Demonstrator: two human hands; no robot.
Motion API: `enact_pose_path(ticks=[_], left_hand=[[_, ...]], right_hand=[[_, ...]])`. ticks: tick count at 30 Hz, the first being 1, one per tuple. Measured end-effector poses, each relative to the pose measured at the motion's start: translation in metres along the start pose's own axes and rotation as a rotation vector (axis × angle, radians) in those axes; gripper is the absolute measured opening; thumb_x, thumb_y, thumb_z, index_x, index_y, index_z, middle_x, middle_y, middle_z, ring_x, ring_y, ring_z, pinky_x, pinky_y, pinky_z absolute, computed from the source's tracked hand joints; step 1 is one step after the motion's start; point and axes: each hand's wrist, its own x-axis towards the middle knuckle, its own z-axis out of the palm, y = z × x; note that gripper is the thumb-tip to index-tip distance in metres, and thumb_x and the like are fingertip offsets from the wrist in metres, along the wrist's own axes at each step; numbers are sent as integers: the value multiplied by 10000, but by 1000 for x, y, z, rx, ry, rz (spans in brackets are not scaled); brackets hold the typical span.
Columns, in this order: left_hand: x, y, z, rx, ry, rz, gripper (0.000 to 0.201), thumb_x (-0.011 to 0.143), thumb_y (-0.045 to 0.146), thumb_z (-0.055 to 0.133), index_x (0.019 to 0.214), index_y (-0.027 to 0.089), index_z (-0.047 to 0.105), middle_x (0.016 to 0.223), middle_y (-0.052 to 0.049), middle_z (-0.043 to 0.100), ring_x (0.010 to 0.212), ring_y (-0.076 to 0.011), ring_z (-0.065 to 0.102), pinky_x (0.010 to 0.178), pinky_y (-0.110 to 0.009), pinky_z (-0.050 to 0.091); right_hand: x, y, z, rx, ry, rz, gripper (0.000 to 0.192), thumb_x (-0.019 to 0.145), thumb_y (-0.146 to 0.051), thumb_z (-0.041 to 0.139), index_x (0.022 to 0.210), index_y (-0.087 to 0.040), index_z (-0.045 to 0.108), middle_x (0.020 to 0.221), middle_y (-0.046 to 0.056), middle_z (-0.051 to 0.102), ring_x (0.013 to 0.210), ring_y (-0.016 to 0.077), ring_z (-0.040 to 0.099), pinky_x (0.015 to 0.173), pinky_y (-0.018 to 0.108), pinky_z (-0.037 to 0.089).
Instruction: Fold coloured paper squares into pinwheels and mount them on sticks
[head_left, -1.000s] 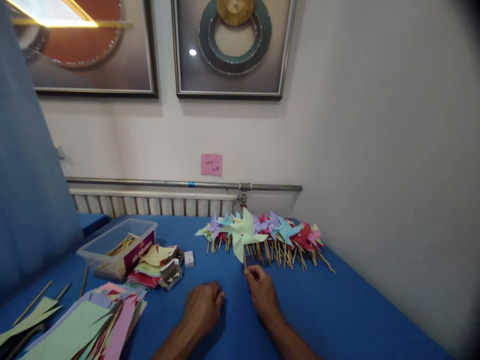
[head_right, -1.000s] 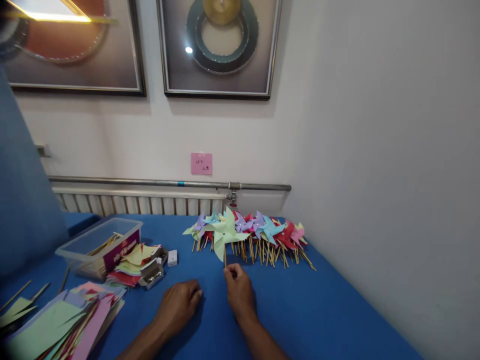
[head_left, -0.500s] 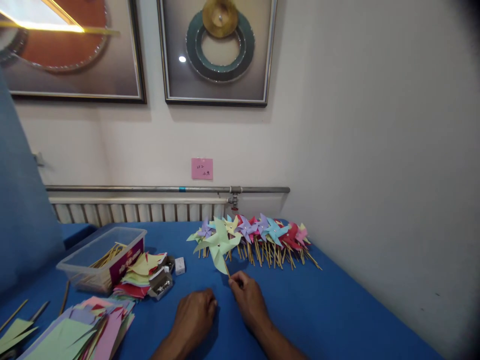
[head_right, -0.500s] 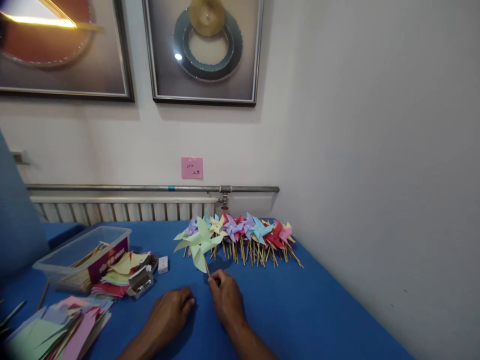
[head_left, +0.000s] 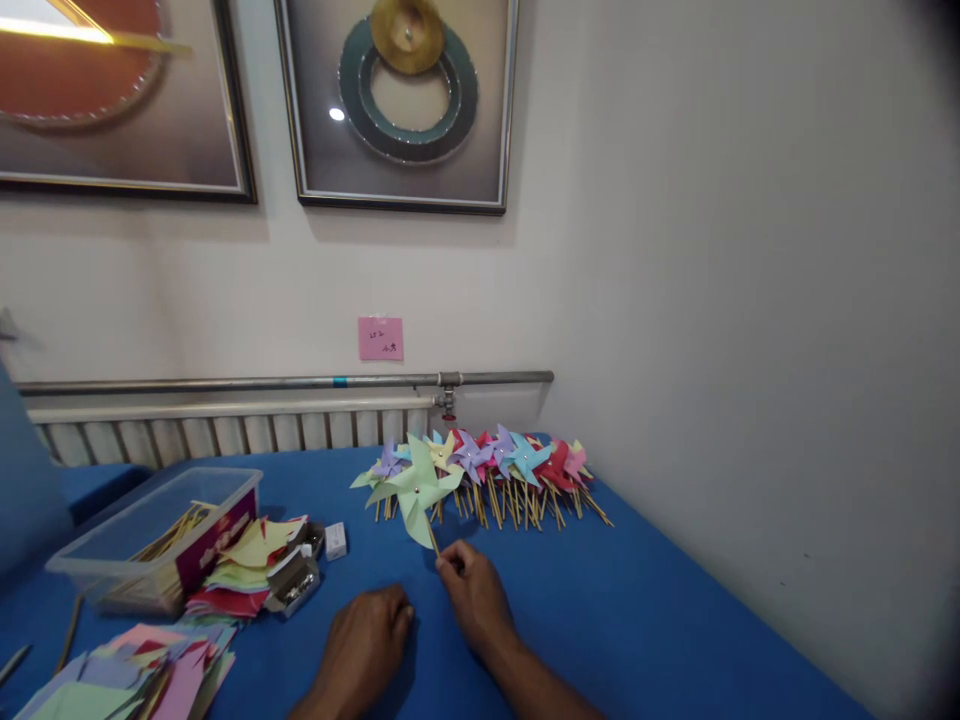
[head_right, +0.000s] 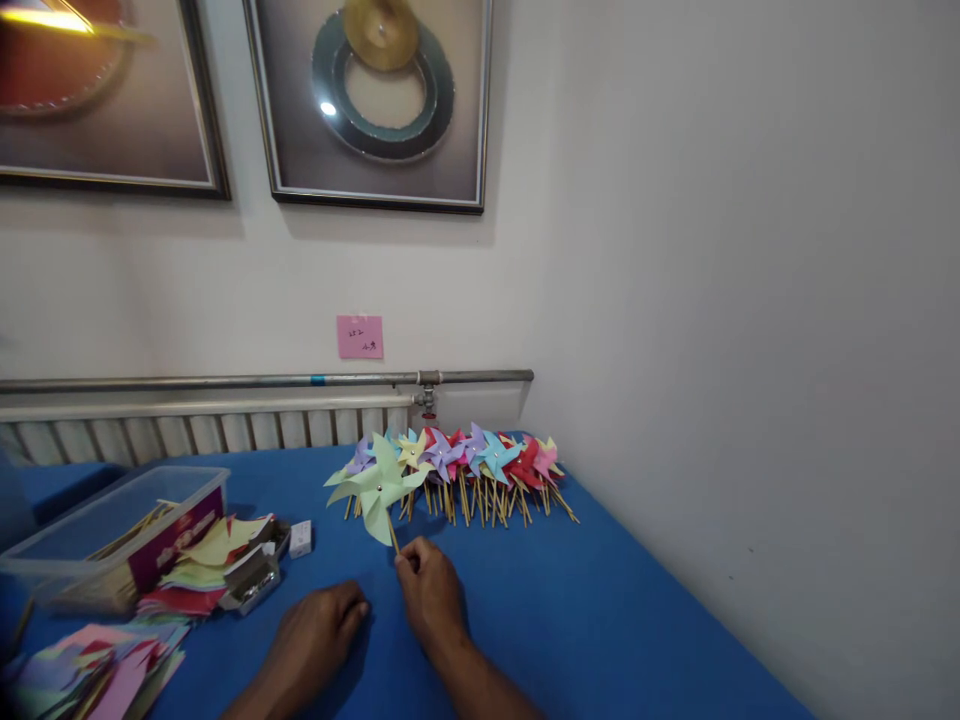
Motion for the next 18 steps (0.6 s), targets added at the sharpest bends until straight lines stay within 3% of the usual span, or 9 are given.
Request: enact_pose_path(ticks=[12,15,18], left_hand=[[-1,-1,0,-2,-23,-12,255,956,284,442,854,226,669,884,-28,756,859,-188,680,692,-276,341],[-2,1,-3,21,-33,-15,273,963,282,422,874,219,672,898,-40,756,869,-191,681,699,-277,347],[-2,2,-4,35,-41,-8,289,970,278,403,872,213,666,896,-47,753,857,-190,679,699,-281,350]], right_hand=[[4,1,-9,-4,42,-6,181,854,-298,545,778,-197,674,753,12,728,692,167,644,620,237,406],[21,9,-36,-41,86,6,206,870,-302,521,800,-197,683,725,7,728,689,183,661,611,242,423],[41,25,-87,-122,185,37,232,892,-309,498,834,-195,692,797,34,749,766,211,678,673,261,450]])
